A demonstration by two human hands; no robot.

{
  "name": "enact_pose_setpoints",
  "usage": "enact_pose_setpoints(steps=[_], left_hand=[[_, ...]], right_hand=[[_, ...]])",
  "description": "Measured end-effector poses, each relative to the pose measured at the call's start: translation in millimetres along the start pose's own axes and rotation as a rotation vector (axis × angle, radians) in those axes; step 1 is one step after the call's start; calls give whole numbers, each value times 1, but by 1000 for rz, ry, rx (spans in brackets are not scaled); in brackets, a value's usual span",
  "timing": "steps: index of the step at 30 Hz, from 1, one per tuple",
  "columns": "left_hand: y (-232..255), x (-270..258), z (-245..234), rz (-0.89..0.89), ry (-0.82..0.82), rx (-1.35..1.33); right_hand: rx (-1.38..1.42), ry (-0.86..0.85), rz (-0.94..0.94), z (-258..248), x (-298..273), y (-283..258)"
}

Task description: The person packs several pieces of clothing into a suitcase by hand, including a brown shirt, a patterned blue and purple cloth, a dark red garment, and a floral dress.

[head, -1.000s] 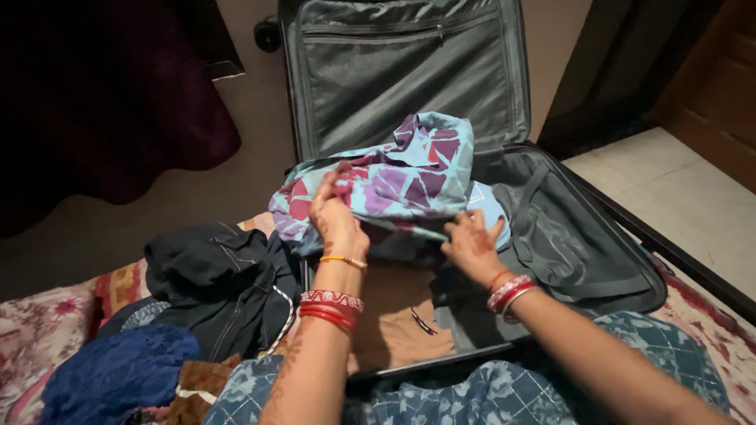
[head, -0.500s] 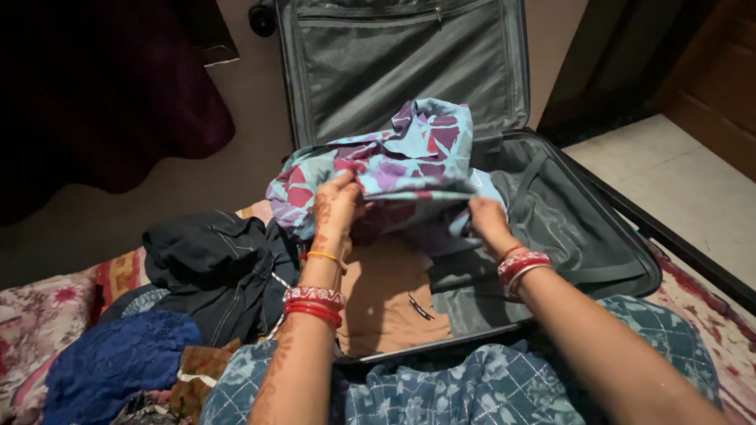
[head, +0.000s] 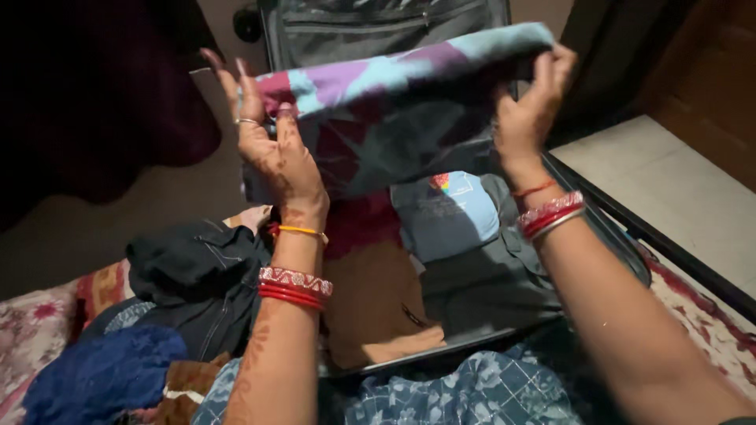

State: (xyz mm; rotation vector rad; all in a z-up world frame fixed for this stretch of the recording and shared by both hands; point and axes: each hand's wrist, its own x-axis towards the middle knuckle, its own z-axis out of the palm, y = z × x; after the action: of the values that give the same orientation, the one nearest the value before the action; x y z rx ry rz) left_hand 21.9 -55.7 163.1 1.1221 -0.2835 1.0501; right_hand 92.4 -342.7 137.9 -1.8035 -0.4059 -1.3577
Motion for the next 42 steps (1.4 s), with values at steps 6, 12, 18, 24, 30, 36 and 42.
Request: enact_pose_setpoints(steps=[6,12,18,24,30,36,42], left_hand=[[-12,-21,-28,212,-62,463],[-87,-28,-107,-395,303,79],[-124,-47,-147,-409,377,215],[-124,-47,-154,-358,417,181],[-127,-60,-153,-325,354,250],[-131,-59,-173,-327,369,251],[-120,-75,-168,-364,404,238]], right_hand=[[-214,-302,237,23,-28,51],[-21,-582,603,-4,-64,94],[430,-516,804,-4,-63,52],[162,-468,566,-15,-71,39],[-529,-586,417,-13,-92,95],[815,-786,1388,-39,-79,70],[650,-668,991,-16,-97,90]])
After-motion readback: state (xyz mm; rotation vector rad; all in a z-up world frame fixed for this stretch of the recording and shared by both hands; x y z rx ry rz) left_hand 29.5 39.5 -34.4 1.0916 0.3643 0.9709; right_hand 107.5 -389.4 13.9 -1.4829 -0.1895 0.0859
